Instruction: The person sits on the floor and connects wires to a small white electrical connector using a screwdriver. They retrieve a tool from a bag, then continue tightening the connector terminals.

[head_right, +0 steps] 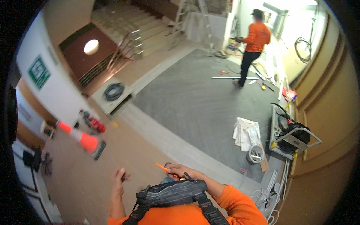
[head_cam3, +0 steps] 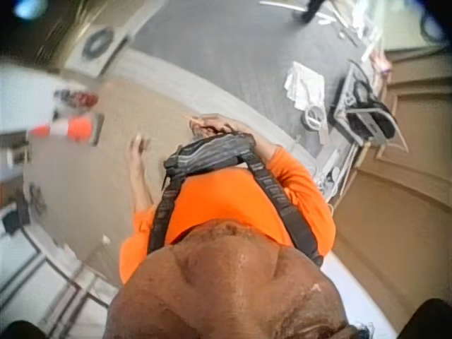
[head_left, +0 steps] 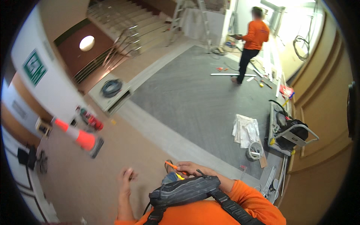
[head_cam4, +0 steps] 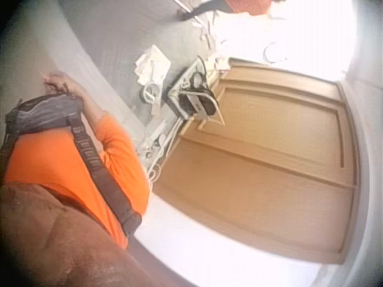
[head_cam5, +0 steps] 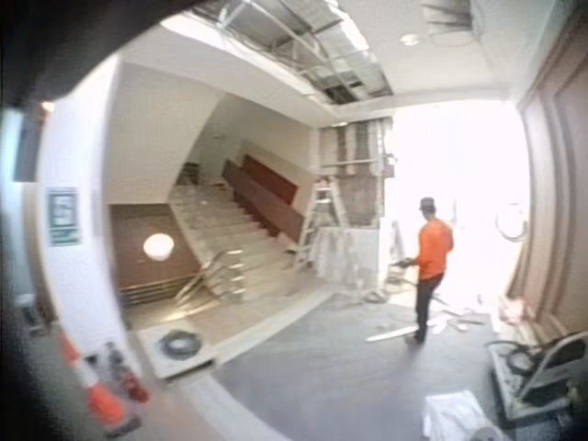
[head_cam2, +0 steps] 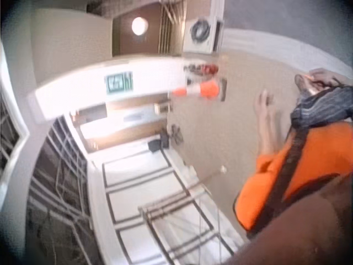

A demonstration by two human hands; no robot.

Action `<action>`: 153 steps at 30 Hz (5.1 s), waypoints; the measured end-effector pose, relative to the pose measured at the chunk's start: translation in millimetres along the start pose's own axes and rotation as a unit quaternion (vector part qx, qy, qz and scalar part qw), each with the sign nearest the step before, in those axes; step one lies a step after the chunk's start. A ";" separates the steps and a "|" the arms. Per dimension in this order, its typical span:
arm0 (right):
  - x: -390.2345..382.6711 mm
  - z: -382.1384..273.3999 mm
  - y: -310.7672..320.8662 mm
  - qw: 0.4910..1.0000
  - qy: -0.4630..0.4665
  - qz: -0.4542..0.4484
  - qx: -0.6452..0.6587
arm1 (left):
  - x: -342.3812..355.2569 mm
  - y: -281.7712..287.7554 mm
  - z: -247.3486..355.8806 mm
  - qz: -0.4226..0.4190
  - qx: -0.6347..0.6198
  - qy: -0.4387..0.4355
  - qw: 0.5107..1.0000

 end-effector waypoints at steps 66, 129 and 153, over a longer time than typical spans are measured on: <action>586.8 -442.9 1809.5 0.651 -0.099 0.721 0.216 | 1366.2 -2150.6 -176.6 -0.510 0.604 -0.241 0.563; 731.9 -426.1 2032.7 0.631 0.029 0.613 -0.474 | 1327.1 -2196.5 -323.6 -0.764 0.166 0.197 0.592; 755.6 -427.0 2055.3 0.644 -0.018 0.520 -0.560 | 1338.4 -2198.6 -328.5 -0.761 0.185 0.141 0.605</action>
Point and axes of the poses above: each hand's wrist, its own x-axis towards the middle knuckle, its own y-axis out of the back of the hand, z = x × y, the point moved 1 cm from there along x, towards the middle knuckle, and after that the axes turned 8 degrees about z, right-handed, at the moved point
